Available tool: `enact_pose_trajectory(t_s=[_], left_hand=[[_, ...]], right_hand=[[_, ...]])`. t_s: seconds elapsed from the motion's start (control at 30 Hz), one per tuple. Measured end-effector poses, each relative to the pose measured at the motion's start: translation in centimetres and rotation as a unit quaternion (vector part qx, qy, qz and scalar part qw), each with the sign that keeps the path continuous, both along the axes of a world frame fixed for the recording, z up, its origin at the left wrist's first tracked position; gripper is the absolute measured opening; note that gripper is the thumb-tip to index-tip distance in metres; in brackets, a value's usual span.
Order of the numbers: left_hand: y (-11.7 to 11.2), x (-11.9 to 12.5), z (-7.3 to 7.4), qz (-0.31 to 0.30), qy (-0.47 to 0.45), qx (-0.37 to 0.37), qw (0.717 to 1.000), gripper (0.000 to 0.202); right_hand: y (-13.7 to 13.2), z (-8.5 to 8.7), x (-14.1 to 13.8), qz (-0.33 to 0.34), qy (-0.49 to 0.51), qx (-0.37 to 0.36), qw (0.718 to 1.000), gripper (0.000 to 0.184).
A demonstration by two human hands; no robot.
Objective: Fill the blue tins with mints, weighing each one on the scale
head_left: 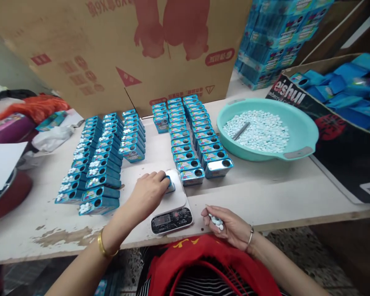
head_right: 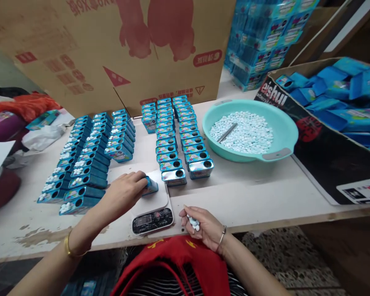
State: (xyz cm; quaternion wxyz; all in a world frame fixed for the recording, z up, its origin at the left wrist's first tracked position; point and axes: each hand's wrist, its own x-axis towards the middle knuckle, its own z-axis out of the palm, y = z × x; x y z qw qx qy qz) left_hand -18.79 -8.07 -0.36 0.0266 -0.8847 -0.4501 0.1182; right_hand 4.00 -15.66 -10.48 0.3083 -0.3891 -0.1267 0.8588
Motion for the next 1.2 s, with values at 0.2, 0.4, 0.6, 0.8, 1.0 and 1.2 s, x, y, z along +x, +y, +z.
enact_pose_trajectory(t_s=[0.2,0.4,0.6,0.8,1.0,1.2], left_hand=[[-0.4,-3.0,2.2,0.022,-0.177,0.036,0.983,0.029],[-2.6,-7.4,4.5,0.143,-0.274,0.132,0.942,0.022],[-4.1,-9.0,2.4,0.191,-0.307,0.121,0.925,0.019],[-3.9,-8.4,0.7,0.152,-0.320,0.060,0.933,0.020],[-3.1,-6.7,0.2,0.103,-0.311,-0.002,0.945,0.023],[-1.8,-6.2,0.1,0.064,-0.251,-0.014,0.966,0.023]], right_hand=[[-0.7,-0.8,0.4,-0.029,0.015,-0.032,0.999,0.028],[-0.6,-0.8,0.6,-0.077,0.002,-0.103,0.992,0.015],[-0.5,-0.7,0.4,-0.095,-0.021,-0.120,0.988,0.013],[-0.4,-0.3,0.2,-0.083,-0.035,-0.103,0.991,0.010],[0.1,0.6,-0.7,-0.050,-0.041,-0.043,0.997,0.023],[1.2,2.4,-2.0,-0.001,-0.065,0.041,0.997,0.030]])
